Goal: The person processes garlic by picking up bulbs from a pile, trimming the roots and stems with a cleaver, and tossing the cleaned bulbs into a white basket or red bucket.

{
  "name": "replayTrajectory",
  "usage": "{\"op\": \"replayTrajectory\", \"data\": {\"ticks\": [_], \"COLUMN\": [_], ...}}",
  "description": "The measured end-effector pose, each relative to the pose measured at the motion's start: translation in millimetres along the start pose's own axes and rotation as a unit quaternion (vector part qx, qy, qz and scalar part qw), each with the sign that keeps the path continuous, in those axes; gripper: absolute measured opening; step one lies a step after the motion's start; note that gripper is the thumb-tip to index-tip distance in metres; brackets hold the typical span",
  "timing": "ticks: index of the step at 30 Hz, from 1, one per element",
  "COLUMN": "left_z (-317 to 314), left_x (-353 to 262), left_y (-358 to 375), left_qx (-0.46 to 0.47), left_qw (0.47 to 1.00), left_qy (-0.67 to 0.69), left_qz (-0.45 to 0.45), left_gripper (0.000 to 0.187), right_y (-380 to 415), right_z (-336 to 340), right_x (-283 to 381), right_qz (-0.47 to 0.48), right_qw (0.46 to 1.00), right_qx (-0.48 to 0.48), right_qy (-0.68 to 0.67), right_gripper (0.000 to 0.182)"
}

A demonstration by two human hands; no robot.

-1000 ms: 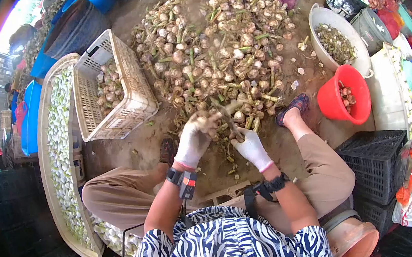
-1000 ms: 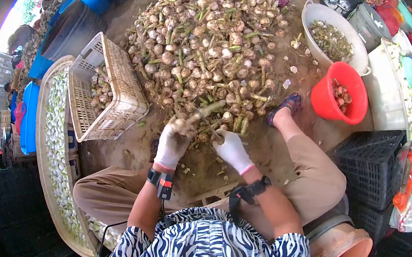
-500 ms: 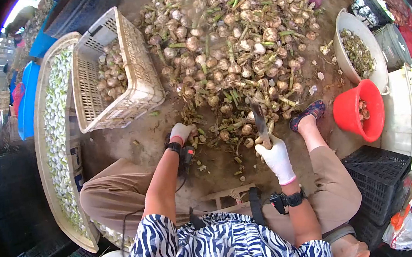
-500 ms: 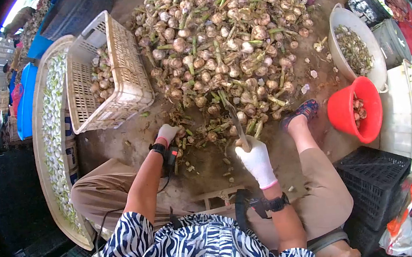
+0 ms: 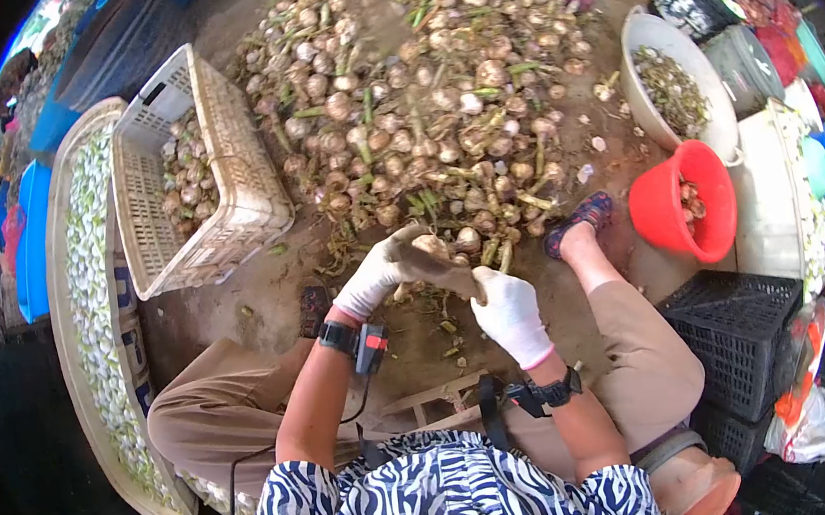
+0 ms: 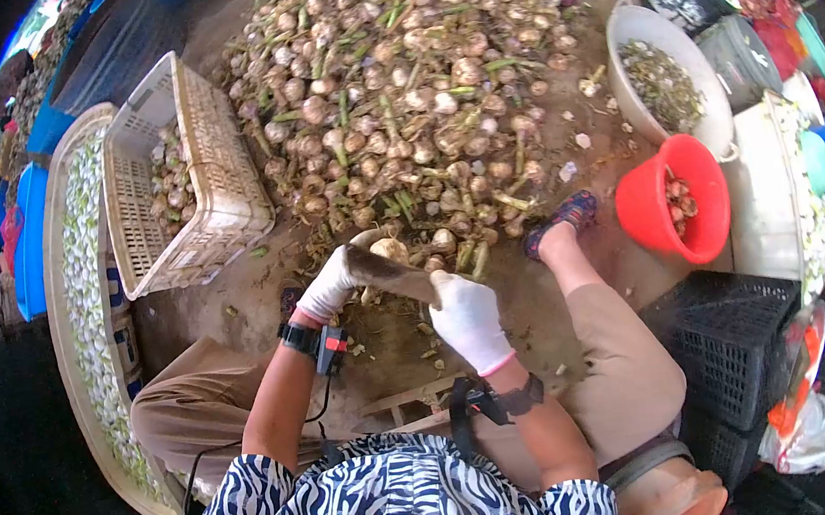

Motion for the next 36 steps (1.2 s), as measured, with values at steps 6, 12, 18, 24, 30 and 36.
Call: {"op": "replayTrajectory", "data": {"ticks": [6, 12, 18, 24, 30, 36], "left_z": [-54, -75, -83, -94, -70, -66], "left_x": [-44, -48, -60, -87, -70, -43], "left_y": [20, 40, 64, 114, 92, 72], "left_qx": [-0.114, -0.175, -0.177, -0.200, -0.237, -0.134], "left_qw": [0.914, 0.909, 0.911, 0.903, 0.920, 0.965], "left_qy": [-0.342, -0.342, -0.326, -0.366, -0.279, 0.177], "left_qz": [-0.188, -0.161, -0.180, -0.104, -0.137, -0.138], "left_gripper": [0.065, 0.055, 0.060, 0.062, 0.070, 0.061], "right_y": [15, 26, 33, 25, 15, 26], "right_z": [40, 47, 36, 46, 62, 30], "right_x": [24, 33, 24, -32, 16, 11], "right_qz": [0.081, 0.136, 0.125, -0.062, -0.006, -0.082], "right_qw": [0.995, 0.988, 0.986, 0.986, 0.984, 0.939], "right_qx": [0.011, -0.017, -0.077, -0.073, -0.169, -0.079], "right_qy": [0.060, 0.067, 0.079, 0.133, -0.061, -0.323], "right_gripper": [0.024, 0.023, 0.027, 0.023, 0.013, 0.012]}}
Point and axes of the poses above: each hand's wrist, its own y-axis away from the middle knuckle, its own z-axis out of the back of the hand, x = y × z, the point moved 1 cm from there along -y, towards the middle knuckle, and after that the axes turned 10 degrees about z, right-handed, at the moved point
